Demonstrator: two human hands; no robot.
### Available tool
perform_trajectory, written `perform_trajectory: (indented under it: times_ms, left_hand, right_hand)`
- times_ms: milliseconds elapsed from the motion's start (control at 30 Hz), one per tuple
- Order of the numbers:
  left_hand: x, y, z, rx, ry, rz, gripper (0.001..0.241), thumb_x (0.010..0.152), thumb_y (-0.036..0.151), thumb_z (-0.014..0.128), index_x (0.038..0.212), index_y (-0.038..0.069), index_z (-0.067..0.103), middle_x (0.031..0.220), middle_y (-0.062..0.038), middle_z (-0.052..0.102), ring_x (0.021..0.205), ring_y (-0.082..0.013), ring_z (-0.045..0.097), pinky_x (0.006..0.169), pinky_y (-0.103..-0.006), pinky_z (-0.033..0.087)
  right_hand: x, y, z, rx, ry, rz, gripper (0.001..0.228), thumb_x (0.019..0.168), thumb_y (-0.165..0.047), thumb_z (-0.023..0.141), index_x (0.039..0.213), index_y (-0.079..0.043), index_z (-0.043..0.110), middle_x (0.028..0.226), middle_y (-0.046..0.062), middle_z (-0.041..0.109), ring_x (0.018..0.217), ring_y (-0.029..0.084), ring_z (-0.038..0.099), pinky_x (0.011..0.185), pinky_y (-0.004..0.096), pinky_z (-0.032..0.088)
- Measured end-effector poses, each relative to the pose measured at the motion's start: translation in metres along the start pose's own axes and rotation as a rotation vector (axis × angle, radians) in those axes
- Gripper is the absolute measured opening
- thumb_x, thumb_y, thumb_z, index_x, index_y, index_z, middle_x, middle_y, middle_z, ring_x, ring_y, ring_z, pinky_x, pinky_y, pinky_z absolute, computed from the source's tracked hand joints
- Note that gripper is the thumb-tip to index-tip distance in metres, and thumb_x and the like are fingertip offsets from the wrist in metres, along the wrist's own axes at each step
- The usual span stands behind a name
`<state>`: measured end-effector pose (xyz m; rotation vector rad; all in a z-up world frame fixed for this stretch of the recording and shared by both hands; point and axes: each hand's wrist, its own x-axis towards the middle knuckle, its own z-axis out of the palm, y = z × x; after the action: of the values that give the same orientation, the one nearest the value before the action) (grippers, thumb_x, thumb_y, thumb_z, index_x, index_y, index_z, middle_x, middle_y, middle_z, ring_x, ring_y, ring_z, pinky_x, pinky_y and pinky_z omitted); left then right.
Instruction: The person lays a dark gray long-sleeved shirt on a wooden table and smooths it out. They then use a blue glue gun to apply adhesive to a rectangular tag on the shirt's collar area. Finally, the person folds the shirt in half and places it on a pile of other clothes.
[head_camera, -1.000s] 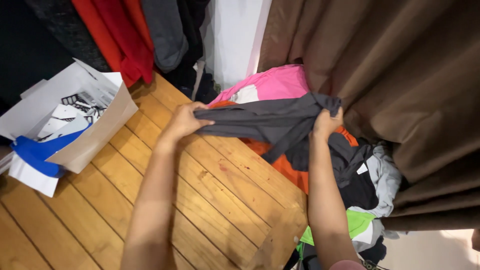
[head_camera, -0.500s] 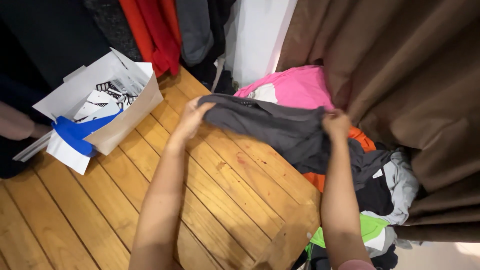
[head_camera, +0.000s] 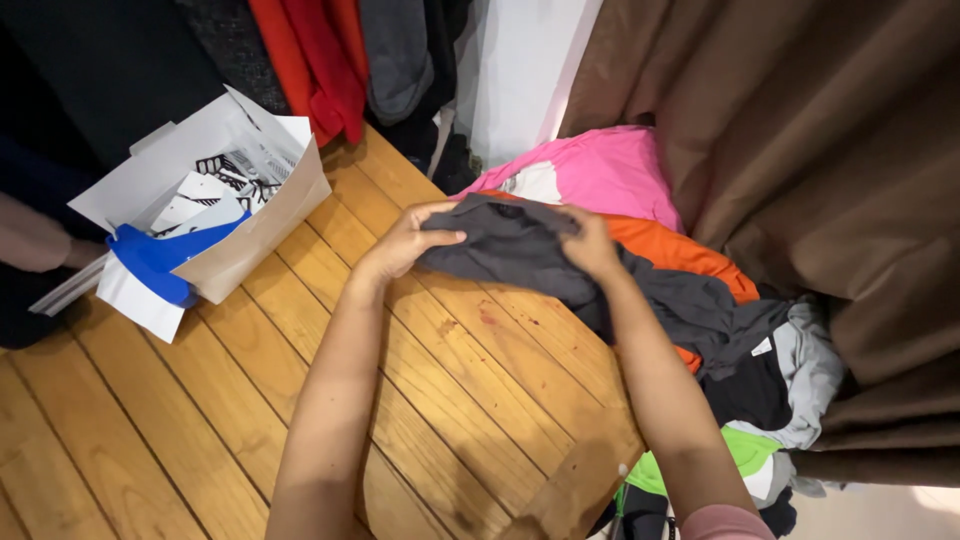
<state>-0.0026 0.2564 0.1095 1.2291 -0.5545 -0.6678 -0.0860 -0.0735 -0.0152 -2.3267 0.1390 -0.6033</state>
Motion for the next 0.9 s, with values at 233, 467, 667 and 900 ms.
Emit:
perform_trajectory:
  times_ms: [233,467,667,900]
  left_hand:
    - [-0.025,-0.005,-0.036,0.373,-0.040,-0.134,0.045,0.065,0.017,0.096,0.106,0.012,0.080,0.089,0.003,0.067,0.081,-0.0134,0.058,0.074,-0.0241,0.049]
    - [-0.050,-0.020,-0.076,0.661,0.248,-0.010,0.020,0.081,0.022,0.084,0.092,0.010,0.073,0.074,-0.006,0.066,0.066,-0.0196,0.067,0.053,-0.0298,0.055]
    - [-0.057,-0.050,-0.099,0.134,0.325,0.344,0.022,0.099,0.001,0.066,0.119,0.009,0.060,0.097,0.000,0.065,0.090,-0.0097,0.062,0.083,-0.0248,0.056]
    - [-0.123,0.000,-0.130,0.471,0.600,0.414,0.030,0.091,0.008,0.079,0.117,0.018,0.069,0.088,-0.001,0.068,0.086,-0.0137,0.065,0.074,-0.0296,0.055]
  right_hand:
    - [-0.003,0.040,-0.060,0.124,0.582,0.038,0.058,0.074,0.016,0.053,0.126,-0.004,0.070,0.106,0.020,0.067,0.109,0.031,0.065,0.097,0.041,0.053]
    - [-0.001,0.083,-0.049,0.275,0.666,0.073,0.031,0.082,0.003,0.053,0.094,-0.009,0.078,0.081,0.004,0.068,0.080,0.013,0.059,0.076,0.034,0.053]
    - [0.006,-0.035,-0.029,0.313,0.608,-0.006,0.032,0.084,0.006,0.051,0.095,-0.010,0.076,0.082,0.005,0.068,0.085,0.013,0.057,0.078,0.033,0.050]
    - [0.014,-0.107,0.003,0.179,0.530,-0.071,0.031,0.084,0.009,0.055,0.097,-0.008,0.077,0.077,0.010,0.069,0.078,0.018,0.064,0.074,0.037,0.052]
